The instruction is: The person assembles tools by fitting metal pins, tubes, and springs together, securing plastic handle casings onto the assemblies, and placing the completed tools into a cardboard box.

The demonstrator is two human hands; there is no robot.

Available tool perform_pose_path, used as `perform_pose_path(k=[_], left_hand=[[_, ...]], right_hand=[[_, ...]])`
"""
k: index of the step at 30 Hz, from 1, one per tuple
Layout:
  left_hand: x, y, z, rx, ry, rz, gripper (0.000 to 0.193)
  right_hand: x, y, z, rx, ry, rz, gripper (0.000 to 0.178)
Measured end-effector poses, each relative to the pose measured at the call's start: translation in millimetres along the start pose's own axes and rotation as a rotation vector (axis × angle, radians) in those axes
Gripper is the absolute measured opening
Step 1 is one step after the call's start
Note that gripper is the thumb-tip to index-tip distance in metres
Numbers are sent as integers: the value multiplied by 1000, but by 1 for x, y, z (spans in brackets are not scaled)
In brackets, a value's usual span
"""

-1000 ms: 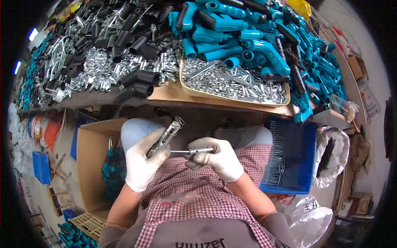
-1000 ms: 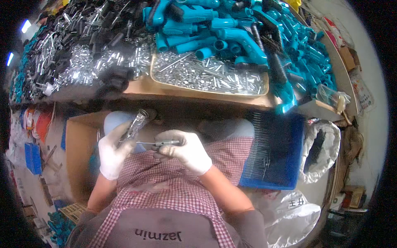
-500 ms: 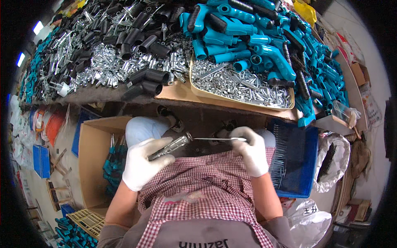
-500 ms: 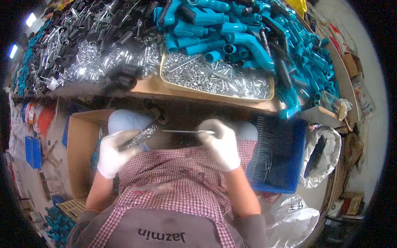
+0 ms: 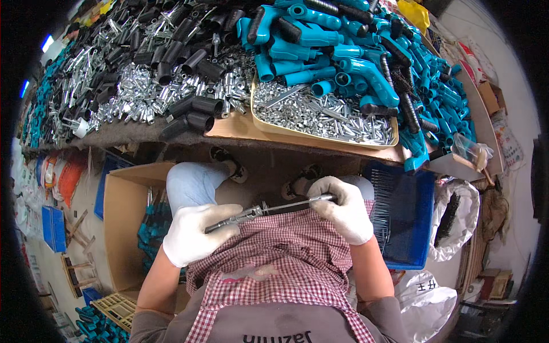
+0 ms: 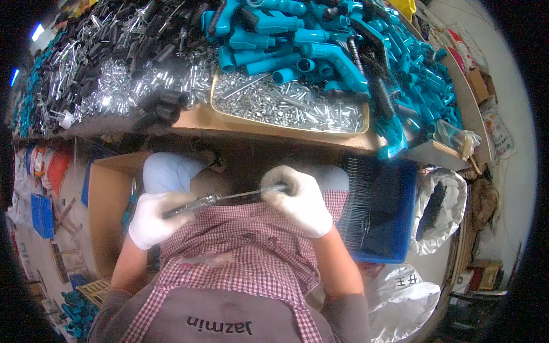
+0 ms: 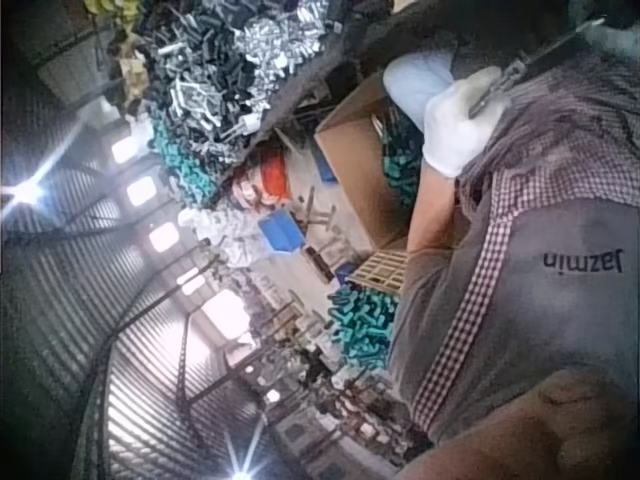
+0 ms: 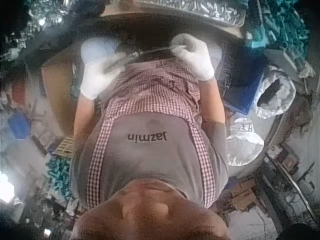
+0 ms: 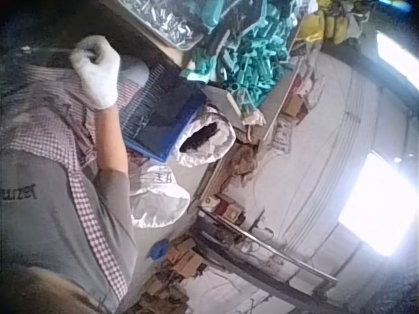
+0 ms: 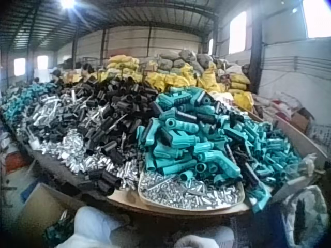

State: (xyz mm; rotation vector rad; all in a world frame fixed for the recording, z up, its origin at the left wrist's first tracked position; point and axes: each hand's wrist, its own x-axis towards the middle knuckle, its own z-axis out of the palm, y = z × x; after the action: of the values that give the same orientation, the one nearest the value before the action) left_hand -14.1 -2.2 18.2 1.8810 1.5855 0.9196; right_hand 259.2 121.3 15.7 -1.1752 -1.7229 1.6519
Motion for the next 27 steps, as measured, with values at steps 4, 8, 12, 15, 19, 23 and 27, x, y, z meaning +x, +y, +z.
perform_pose_path(k=[4,8,12,15,19,23,27], left_hand=[[6,5,5,-12,-16,6,31],[7,7,10,-53,-47,-8,33],[6,7,10,-18,-64,19,34],[8,8,11,-8,-65,36,34],[8,6,14,-8,-54,24,33],[9,7,14,-32,-74,28,33],[9,3,21,-115,-82,10,33]], right_hand=[[0,-2,14,-79,-104,-72,21],[-1,-3,26,-105,-127,-25,27],[-1,0,23,-159,-172,-18,26],[-2,-7,23,-131,-138,-25,22],[-1,-3,21,-128,-162,-21,26],[1,2,22,-134,-196,-34,27],[1,14,37,-50,-252,-165,44]])
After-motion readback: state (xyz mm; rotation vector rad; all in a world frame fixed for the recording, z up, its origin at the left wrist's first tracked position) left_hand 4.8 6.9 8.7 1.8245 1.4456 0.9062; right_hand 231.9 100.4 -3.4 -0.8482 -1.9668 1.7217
